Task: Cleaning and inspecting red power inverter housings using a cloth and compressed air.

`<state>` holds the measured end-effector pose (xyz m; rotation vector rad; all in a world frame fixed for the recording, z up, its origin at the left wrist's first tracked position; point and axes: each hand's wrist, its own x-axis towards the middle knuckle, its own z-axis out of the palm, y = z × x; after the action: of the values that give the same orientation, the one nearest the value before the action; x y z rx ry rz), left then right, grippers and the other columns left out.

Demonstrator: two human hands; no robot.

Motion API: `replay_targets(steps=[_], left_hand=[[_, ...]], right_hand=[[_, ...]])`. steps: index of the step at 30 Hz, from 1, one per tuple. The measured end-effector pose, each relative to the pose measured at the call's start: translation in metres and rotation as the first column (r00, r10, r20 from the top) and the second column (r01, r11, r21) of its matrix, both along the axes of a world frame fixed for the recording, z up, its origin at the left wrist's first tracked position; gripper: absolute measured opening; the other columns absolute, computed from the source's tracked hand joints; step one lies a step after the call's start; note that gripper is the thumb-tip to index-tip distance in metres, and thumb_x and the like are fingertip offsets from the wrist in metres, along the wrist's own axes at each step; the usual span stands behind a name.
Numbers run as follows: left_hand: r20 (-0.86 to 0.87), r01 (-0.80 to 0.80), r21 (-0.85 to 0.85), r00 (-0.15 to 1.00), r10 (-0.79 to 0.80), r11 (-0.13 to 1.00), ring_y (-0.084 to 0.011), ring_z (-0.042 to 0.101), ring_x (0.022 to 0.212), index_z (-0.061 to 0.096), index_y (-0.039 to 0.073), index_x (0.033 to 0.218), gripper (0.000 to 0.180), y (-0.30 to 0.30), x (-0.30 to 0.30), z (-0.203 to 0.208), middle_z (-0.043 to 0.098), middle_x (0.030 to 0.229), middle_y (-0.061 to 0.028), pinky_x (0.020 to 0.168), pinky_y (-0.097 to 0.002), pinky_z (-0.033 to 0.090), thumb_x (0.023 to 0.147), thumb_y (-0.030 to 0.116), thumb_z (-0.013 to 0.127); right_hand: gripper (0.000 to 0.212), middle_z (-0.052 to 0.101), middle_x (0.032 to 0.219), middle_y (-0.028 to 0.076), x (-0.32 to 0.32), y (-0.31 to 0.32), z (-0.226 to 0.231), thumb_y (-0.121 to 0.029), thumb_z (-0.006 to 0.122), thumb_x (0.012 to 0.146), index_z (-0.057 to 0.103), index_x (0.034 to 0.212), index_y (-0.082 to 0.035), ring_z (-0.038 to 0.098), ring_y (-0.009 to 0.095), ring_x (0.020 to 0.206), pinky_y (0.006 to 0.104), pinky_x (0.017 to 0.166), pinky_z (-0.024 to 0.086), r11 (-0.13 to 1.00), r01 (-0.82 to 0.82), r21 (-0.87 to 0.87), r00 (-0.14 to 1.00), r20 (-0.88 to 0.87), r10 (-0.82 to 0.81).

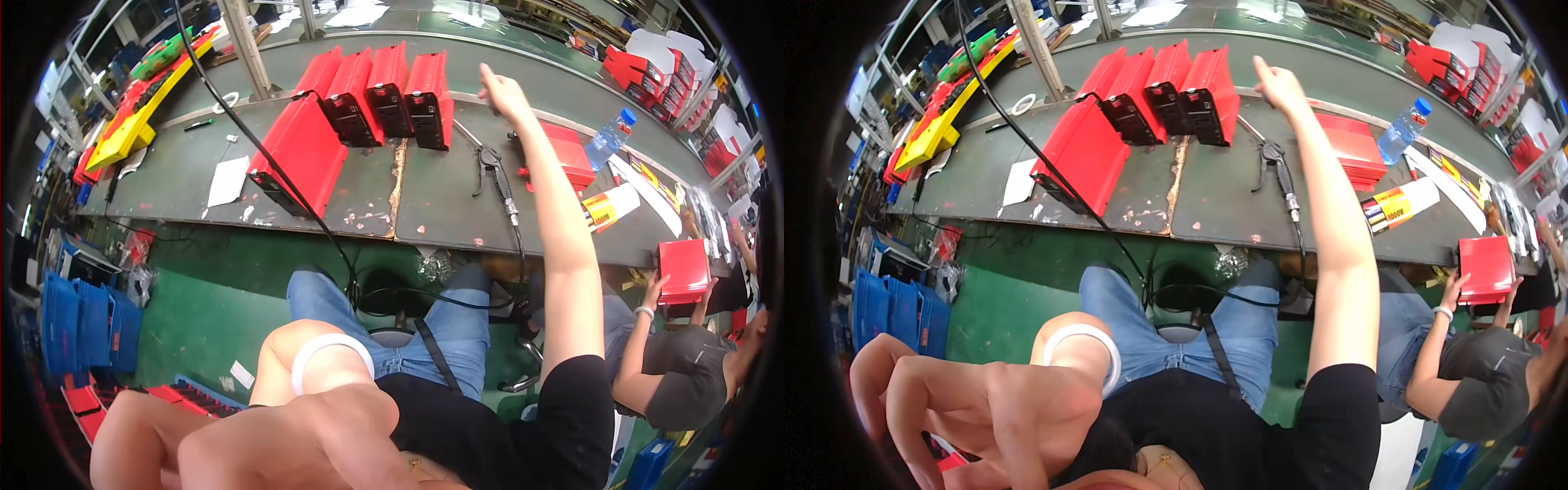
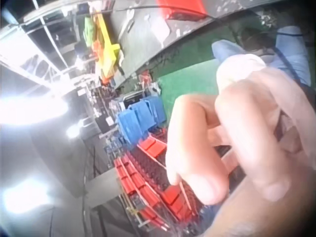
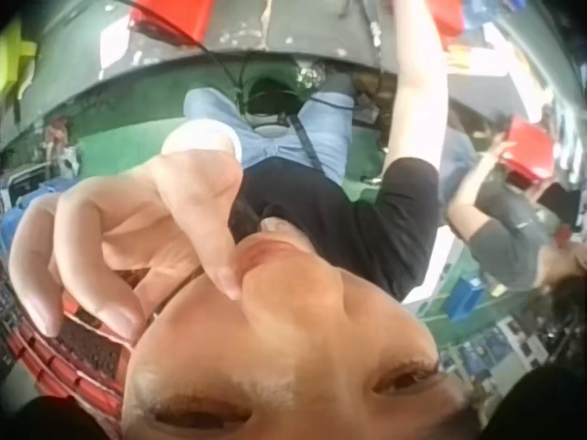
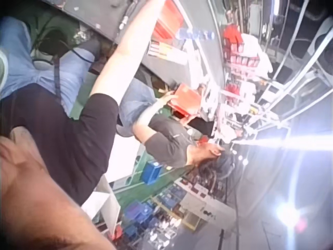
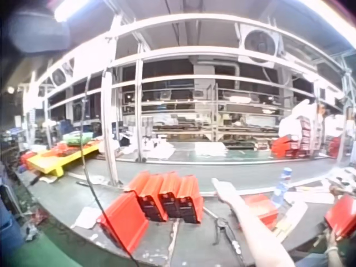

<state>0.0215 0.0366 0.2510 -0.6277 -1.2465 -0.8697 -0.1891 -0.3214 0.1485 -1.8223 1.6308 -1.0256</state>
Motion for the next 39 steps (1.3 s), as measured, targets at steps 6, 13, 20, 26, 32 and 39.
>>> replay_targets(steps=[6, 13, 20, 26, 32, 39], left_hand=[[0.089, 0.077, -0.043, 0.993, -0.073, 0.996, -0.0077, 0.049, 0.105, 0.043, 0.009, 0.124, 0.039, 0.001, 0.012, 0.012, 0.038, 0.132, 0.0028, 0.062, -0.0328, 0.061, 0.088, 0.002, 0.057], [-0.020, -0.138, 0.021, 0.990, 0.138, 0.990, -0.0105, 0.049, 0.097, 0.039, 0.004, 0.119, 0.046, 0.026, 0.027, 0.005, 0.037, 0.124, -0.0019, 0.059, -0.0300, 0.061, 0.081, 0.000, 0.064], [-0.182, -0.421, 0.291, 0.857, 0.482, 0.859, -0.0200, 0.052, 0.089, 0.034, 0.012, 0.134, 0.074, 0.005, 0.028, -0.031, 0.037, 0.129, -0.0091, 0.062, -0.0302, 0.049, 0.080, 0.044, 0.072], [0.744, -0.887, 0.242, 0.430, 0.511, 0.394, -0.0295, 0.035, 0.134, 0.025, 0.004, 0.145, 0.101, -0.081, 0.051, -0.110, 0.032, 0.146, -0.0156, 0.108, -0.0440, 0.029, 0.068, 0.040, 0.079], [0.906, -0.842, 0.337, 0.412, 0.098, 0.421, -0.0233, 0.050, 0.121, 0.031, -0.001, 0.142, 0.092, -0.091, 0.063, -0.147, 0.047, 0.136, -0.0167, 0.102, -0.0382, 0.040, 0.067, 0.014, 0.082], [0.756, -0.589, 0.641, 0.592, -0.277, 0.492, -0.0237, 0.053, 0.116, 0.043, -0.005, 0.132, 0.093, -0.043, 0.100, -0.207, 0.056, 0.125, -0.0141, 0.100, -0.0393, 0.041, 0.057, 0.022, 0.090]], right_hand=[[0.061, 0.066, 0.077, 0.022, 0.077, -0.025, 0.006, -0.051, 0.045, 0.085, 0.067, 0.078, 0.006, 0.066, 0.032, 0.071, 0.0404, 0.070, 0.050, 0.999, -0.054, 0.006, 0.931, -0.361, 0.052], [0.039, 0.065, 0.102, 0.026, 0.061, -0.023, 0.000, -0.027, 0.048, 0.080, 0.068, 0.099, 0.001, 0.062, 0.039, 0.100, 0.0440, 0.085, 0.049, 0.993, 0.115, -0.025, 0.944, -0.309, -0.117], [0.035, 0.067, 0.102, 0.011, 0.008, 0.028, -0.007, -0.019, 0.053, 0.091, 0.061, 0.112, 0.007, 0.061, 0.014, 0.092, 0.0271, 0.084, 0.046, 0.999, -0.015, -0.051, 0.978, 0.209, 0.026], [0.037, 0.063, 0.109, 0.010, -0.021, 0.161, 0.037, -0.020, 0.060, 0.091, 0.058, 0.118, 0.004, 0.059, 0.015, 0.102, 0.0279, 0.090, 0.046, 0.977, -0.208, 0.039, 0.884, 0.435, 0.171], [0.037, 0.065, 0.108, 0.009, -0.016, 0.211, 0.009, -0.022, 0.062, 0.090, 0.061, 0.116, 0.005, 0.058, 0.013, 0.101, 0.0275, 0.089, 0.046, 0.747, -0.650, 0.141, 0.739, 0.347, 0.577], [0.036, 0.065, 0.107, 0.012, 0.000, 0.239, -0.017, -0.024, 0.053, 0.096, 0.059, 0.115, 0.006, 0.057, 0.016, 0.101, 0.0310, 0.090, 0.044, 0.423, -0.895, 0.143, 0.444, 0.399, 0.803]])
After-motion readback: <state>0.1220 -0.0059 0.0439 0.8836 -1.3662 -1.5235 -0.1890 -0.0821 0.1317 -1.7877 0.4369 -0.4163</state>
